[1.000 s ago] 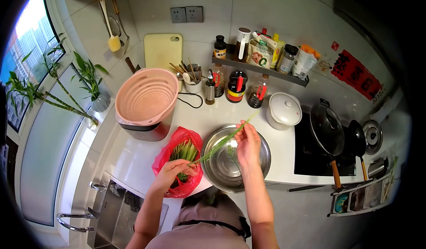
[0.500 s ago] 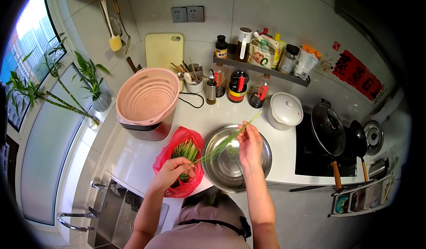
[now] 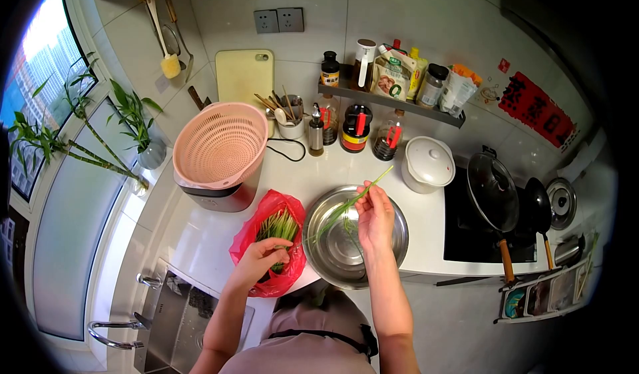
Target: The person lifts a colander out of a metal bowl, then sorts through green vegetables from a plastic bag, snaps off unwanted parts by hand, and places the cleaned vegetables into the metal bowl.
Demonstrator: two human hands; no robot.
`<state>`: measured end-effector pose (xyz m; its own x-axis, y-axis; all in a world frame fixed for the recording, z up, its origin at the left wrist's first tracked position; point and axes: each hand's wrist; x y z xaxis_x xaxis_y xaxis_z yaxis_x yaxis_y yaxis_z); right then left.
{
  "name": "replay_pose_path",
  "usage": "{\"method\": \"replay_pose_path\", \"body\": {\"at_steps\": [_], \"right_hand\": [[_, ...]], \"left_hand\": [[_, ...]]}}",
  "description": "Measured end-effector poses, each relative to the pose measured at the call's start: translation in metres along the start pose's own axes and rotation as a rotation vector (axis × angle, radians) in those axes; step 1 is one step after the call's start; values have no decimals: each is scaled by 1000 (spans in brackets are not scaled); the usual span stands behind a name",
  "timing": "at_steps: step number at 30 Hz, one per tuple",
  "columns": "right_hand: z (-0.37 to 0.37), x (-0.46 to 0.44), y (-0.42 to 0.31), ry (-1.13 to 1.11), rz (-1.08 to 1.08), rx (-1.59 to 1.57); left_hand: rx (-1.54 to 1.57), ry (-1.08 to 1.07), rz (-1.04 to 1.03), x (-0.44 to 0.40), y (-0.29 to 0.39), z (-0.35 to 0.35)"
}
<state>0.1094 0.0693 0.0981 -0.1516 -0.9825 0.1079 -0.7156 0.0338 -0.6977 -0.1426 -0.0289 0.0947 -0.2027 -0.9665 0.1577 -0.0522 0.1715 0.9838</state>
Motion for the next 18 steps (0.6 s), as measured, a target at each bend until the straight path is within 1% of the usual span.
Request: {"method": "replay_pose_path", "body": {"at_steps": [1, 3, 4, 6, 7, 9, 10, 12, 13, 15, 16, 18], "right_hand": [[0, 0, 0, 0, -1, 0], [0, 0, 0, -13, 1, -3], [-1, 0, 1, -12, 1, -3], [-4, 3, 1, -27, 8, -7], [-5, 4, 1, -26, 8, -6], [-6, 6, 1, -45, 9, -10], [-6, 6, 1, -43, 9, -10], [-5, 6, 1, -57, 13, -1], [-4, 7, 1, -56, 14, -1], [-5, 8, 3, -51, 15, 9], [-5, 9, 4, -52, 17, 8], [-6, 10, 6, -95, 27, 29]], "left_hand": [[0, 1, 1, 0, -2, 1], [-135, -29, -47, -1, -9, 3], [-135, -29, -47, -2, -13, 4], [-224, 25, -192, -6, -18, 4], [-223, 24, -191, -6, -19, 3], [-282, 139, -204, -6, -18, 2], [-281, 137, -204, -6, -19, 2], [-288, 215, -320, -8, -25, 3], [-288, 214, -320, -9, -27, 3], [-309, 315, -354, -10, -32, 4], [-309, 315, -356, -11, -35, 5], [-318, 394, -413, -12, -40, 5]]}}
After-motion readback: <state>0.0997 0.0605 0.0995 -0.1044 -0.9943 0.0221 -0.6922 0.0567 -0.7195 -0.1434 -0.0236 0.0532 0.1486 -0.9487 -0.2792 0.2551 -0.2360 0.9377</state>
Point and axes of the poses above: each hand's wrist, its own x-axis away from the middle knuckle, its own z-axis out of the back of the hand, y = z × x, and after that the axes turned 2 degrees about -z, right-handed
